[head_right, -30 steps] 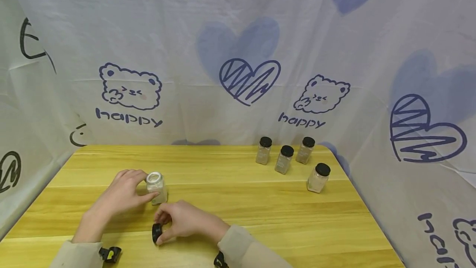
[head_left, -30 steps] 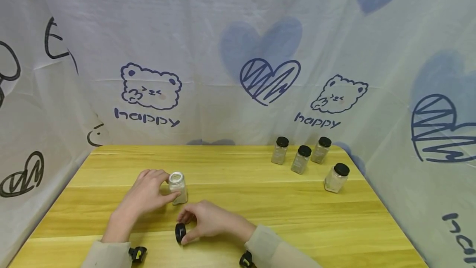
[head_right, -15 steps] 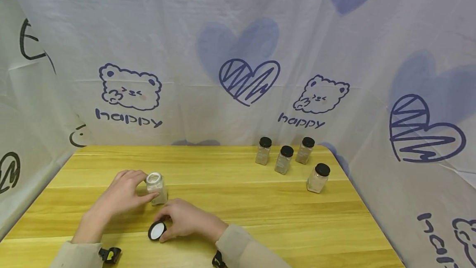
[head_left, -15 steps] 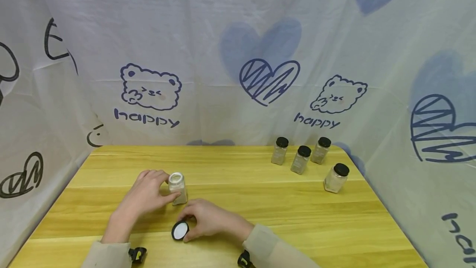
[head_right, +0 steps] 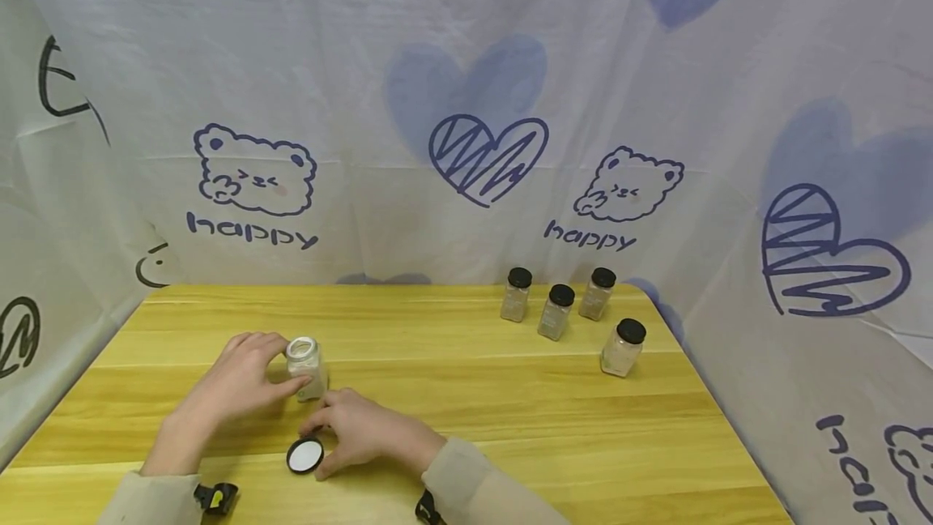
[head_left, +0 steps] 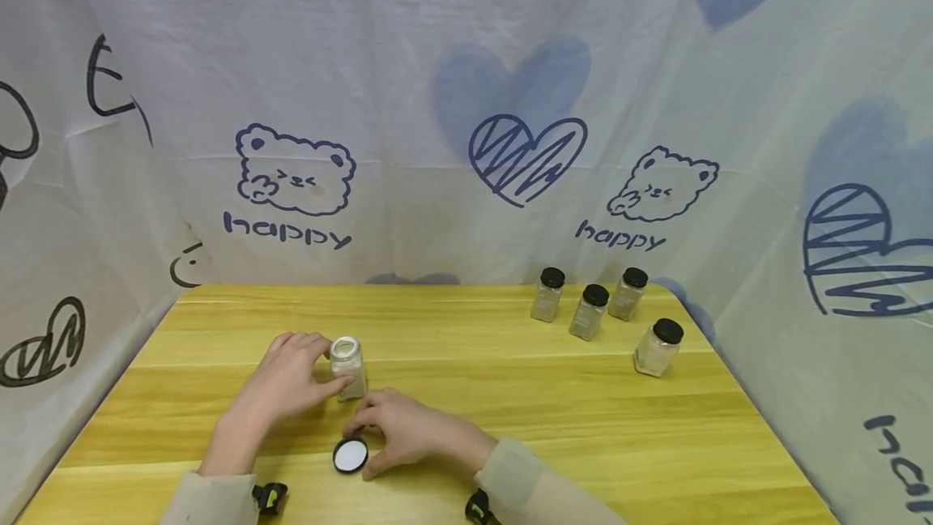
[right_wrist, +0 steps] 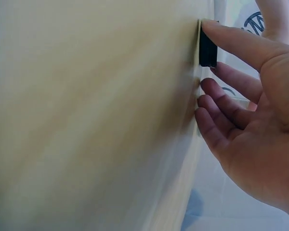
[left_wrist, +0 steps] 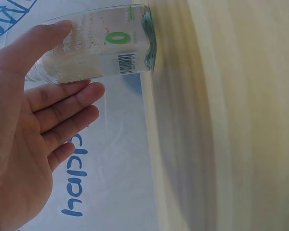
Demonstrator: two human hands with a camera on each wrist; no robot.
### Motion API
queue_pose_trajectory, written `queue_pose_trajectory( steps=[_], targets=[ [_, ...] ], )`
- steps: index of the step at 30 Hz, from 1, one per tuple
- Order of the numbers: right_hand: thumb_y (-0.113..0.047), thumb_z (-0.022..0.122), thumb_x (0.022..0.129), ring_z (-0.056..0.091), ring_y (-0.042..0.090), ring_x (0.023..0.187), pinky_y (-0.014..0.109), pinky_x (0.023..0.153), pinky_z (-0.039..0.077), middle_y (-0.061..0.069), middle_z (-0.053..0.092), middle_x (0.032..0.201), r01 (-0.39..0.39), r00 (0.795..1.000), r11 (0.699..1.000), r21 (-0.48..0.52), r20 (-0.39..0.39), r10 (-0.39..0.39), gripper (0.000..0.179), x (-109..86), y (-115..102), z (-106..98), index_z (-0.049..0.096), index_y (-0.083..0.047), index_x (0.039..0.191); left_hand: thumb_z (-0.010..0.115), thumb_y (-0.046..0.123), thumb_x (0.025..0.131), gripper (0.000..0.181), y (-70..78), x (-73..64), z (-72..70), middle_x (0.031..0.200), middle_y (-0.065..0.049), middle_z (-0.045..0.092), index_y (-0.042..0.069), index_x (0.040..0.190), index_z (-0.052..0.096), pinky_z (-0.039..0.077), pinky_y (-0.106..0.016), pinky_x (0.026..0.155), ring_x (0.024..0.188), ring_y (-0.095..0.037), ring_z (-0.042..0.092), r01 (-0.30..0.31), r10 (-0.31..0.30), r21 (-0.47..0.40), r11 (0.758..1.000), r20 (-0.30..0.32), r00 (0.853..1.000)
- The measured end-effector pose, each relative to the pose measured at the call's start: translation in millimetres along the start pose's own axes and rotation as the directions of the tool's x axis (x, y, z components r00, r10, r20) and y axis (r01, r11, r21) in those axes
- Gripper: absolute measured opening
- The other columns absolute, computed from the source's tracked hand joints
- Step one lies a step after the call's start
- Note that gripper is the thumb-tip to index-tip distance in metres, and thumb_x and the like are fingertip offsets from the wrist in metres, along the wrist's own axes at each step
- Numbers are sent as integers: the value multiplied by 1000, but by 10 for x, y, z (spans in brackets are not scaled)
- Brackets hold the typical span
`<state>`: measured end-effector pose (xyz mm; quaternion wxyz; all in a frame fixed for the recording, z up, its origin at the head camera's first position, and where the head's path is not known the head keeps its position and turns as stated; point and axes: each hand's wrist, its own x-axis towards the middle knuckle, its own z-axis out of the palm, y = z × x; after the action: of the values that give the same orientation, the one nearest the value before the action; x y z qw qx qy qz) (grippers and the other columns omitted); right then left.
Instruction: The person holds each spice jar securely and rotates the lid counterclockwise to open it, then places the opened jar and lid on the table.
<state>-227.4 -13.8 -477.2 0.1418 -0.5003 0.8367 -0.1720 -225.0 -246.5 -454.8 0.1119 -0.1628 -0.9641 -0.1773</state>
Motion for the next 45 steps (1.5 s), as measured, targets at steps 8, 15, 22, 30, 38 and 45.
queue_pose_trajectory(
  steps=[8,15,22,30,38,45],
  targets=[
    [-33,83,91,57,5,121,17,106,44,-3,63,134,0,999,998,66,-50,3,55,-148,-22,-94,65,-14,139,85,48,84,57,10,-7,-24,114,-13,73,2,116,71,35,-65,113,115,-42,62,0,0,1,1000,3,1000],
    [-27,76,97,62,12,119,24,101,51,-3,66,132,-6,976,978,208,-212,51,46,-338,6,-257,64,-13,139,83,50,86,68,21,23,-132,127,-21,68,-1,127,66,29,-68,116,125,-47,57,14,-14,-14,1000,-14,1000],
    [-18,75,98,64,22,118,34,102,55,4,67,132,38,885,952,305,-452,109,39,-601,91,-397,66,-11,135,76,54,91,74,114,74,-223,140,-23,60,-1,138,59,24,-68,119,134,-47,48,22,-24,-26,999,-65,998],
    [-11,76,96,65,22,117,44,98,58,5,67,130,51,718,952,302,-673,175,37,-922,328,-531,67,-10,133,78,47,91,71,449,241,-297,140,-20,59,-1,140,58,26,-63,118,132,-42,49,-62,53,-44,997,-173,984],
    [-7,76,96,66,28,115,48,96,58,9,69,127,8,520,955,296,-817,249,34,-1216,663,-706,70,-8,129,76,45,93,68,821,537,-156,139,-17,59,0,140,58,32,-57,115,132,-38,49,-136,116,-66,989,-242,963],
    [0,74,94,65,32,112,52,95,57,17,68,125,-21,389,959,282,-881,267,31,-1410,1010,-882,70,0,125,73,46,94,66,1111,774,44,140,-16,59,1,141,58,32,-55,118,134,-37,49,-168,142,-95,981,-238,961]
  ],
)
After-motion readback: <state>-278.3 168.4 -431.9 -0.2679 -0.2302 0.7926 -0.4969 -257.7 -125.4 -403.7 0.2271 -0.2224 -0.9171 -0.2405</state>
